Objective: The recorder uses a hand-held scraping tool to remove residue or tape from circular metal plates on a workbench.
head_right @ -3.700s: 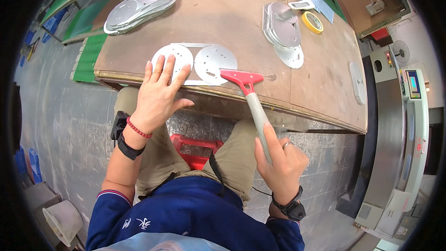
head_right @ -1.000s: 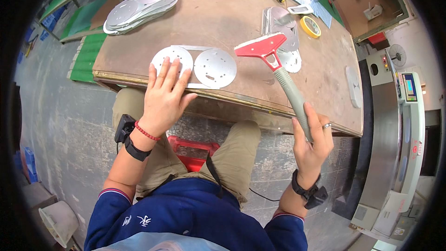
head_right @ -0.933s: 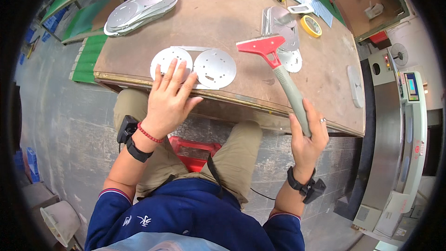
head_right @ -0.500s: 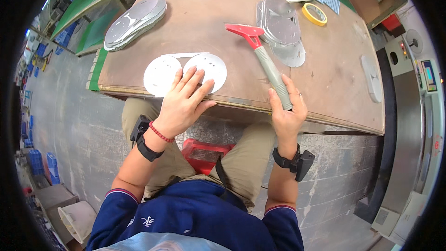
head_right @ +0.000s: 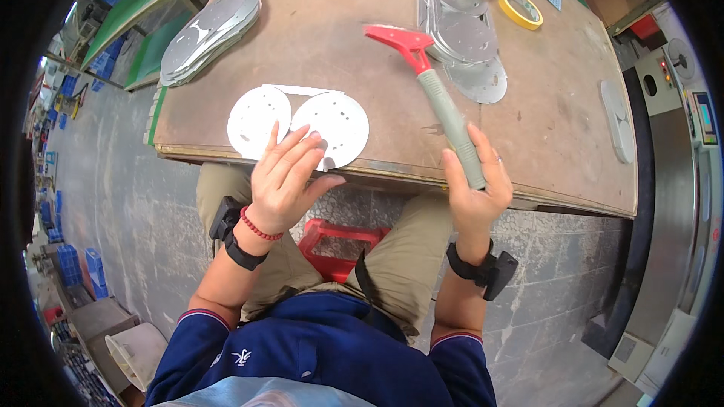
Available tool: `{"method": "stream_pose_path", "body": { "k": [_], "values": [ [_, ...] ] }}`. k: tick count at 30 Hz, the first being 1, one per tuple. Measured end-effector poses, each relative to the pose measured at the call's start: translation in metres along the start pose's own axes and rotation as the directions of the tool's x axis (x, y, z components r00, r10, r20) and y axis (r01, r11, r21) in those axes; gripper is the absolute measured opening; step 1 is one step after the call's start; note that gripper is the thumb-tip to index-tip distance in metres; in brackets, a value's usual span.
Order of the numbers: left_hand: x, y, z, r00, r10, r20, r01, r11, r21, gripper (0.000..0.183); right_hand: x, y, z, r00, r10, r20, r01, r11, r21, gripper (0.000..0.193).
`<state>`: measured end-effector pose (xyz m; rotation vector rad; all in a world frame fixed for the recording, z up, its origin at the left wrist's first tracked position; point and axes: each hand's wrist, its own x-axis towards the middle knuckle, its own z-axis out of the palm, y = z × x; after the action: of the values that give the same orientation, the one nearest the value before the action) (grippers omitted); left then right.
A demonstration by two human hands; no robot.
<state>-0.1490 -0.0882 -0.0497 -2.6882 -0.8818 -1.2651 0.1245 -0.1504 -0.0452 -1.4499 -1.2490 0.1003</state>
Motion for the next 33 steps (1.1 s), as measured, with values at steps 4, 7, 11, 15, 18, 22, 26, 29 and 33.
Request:
{"method": "stream_pose_path", "body": {
  "k": [4,7,11,15,18,22,26,29,33],
  "values": [
    [0.007,0.007,-0.018,0.987,-0.158,0.042,0.147,0.971,0.189,0.078,-0.011,-0.021,-0.042,0.992,0.020,0.121,-0.013,0.998,-0.057,0.046],
    [-0.001,-0.002,-0.025,0.930,-0.324,0.173,0.263,0.916,0.303,0.098,-0.024,-0.049,-0.070,0.923,-0.268,0.276,0.329,0.921,-0.207,0.048],
    [-0.005,-0.002,-0.022,0.909,-0.345,0.235,0.249,0.900,0.359,0.096,-0.035,-0.080,-0.090,0.873,-0.264,0.410,0.406,0.859,-0.311,0.050],
    [-0.006,-0.003,-0.020,0.910,-0.346,0.230,0.253,0.900,0.354,0.095,-0.037,-0.090,-0.094,0.842,-0.283,0.459,0.459,0.823,-0.334,0.052],
    [-0.007,-0.003,-0.018,0.913,-0.341,0.226,0.250,0.902,0.354,0.095,-0.039,-0.093,-0.091,0.841,-0.287,0.458,0.460,0.824,-0.330,0.051],
    [-0.007,-0.003,-0.020,0.912,-0.341,0.229,0.251,0.904,0.347,0.095,-0.039,-0.093,-0.087,0.833,-0.301,0.464,0.487,0.796,-0.360,0.050],
    [-0.008,-0.003,-0.020,0.913,-0.340,0.224,0.250,0.902,0.353,0.094,-0.037,-0.098,-0.088,0.829,-0.287,0.481,0.485,0.798,-0.359,0.050],
    [-0.007,-0.002,-0.018,0.911,-0.344,0.228,0.252,0.902,0.351,0.094,-0.035,-0.100,-0.089,0.822,-0.290,0.489,0.490,0.798,-0.350,0.050],
    [-0.008,-0.003,-0.017,0.916,-0.340,0.211,0.253,0.901,0.351,0.093,-0.034,-0.093,-0.082,0.836,-0.271,0.478,0.477,0.790,-0.385,0.050]
  ]
}}
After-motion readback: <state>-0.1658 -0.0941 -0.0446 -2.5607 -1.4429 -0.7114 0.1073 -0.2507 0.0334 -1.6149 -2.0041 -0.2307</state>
